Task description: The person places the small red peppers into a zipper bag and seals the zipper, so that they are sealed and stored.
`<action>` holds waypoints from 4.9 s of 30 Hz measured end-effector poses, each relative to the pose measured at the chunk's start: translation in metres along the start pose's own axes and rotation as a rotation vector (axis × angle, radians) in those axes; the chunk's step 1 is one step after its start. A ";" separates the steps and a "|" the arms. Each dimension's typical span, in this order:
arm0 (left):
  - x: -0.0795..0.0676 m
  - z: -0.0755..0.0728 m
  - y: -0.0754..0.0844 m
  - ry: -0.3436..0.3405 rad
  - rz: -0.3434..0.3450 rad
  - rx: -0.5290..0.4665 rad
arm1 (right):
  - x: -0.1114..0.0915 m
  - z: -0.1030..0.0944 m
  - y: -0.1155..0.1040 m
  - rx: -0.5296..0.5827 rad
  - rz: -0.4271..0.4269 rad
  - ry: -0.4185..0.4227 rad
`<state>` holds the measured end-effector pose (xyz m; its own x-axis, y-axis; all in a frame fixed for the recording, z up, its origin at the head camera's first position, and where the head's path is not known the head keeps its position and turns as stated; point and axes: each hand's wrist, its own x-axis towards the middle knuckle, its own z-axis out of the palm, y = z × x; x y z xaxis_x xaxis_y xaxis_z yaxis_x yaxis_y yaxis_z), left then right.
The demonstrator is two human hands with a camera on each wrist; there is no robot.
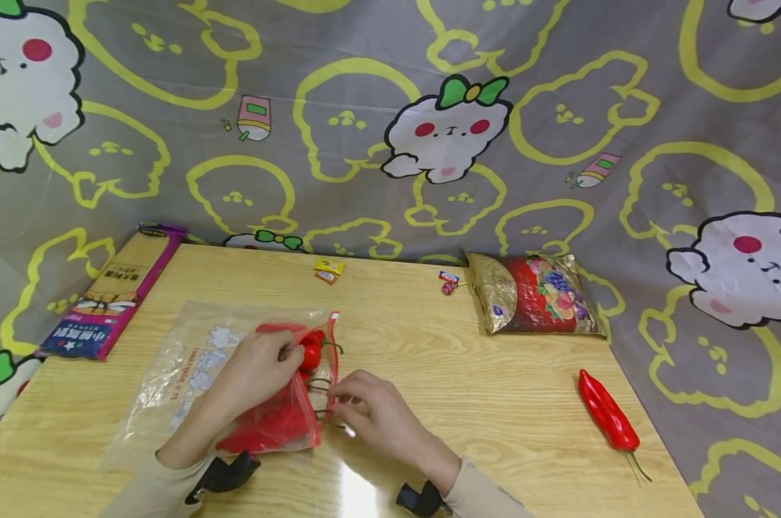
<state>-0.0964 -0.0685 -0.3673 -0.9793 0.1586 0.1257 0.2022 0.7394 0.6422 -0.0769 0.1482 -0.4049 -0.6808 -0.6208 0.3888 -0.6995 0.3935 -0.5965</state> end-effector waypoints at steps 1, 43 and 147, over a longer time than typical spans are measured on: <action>0.000 0.000 0.000 0.000 -0.002 -0.004 | -0.003 -0.006 0.004 -0.055 0.004 0.026; 0.001 0.001 0.000 -0.016 -0.022 -0.016 | -0.190 -0.200 0.108 -0.824 0.985 0.109; -0.002 -0.002 0.003 -0.031 -0.002 -0.026 | 0.018 -0.017 0.004 -0.123 0.145 -0.005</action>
<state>-0.0936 -0.0679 -0.3646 -0.9788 0.1780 0.1013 0.1999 0.7227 0.6616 -0.0959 0.1504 -0.3883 -0.7754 -0.5549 0.3013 -0.6157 0.5586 -0.5558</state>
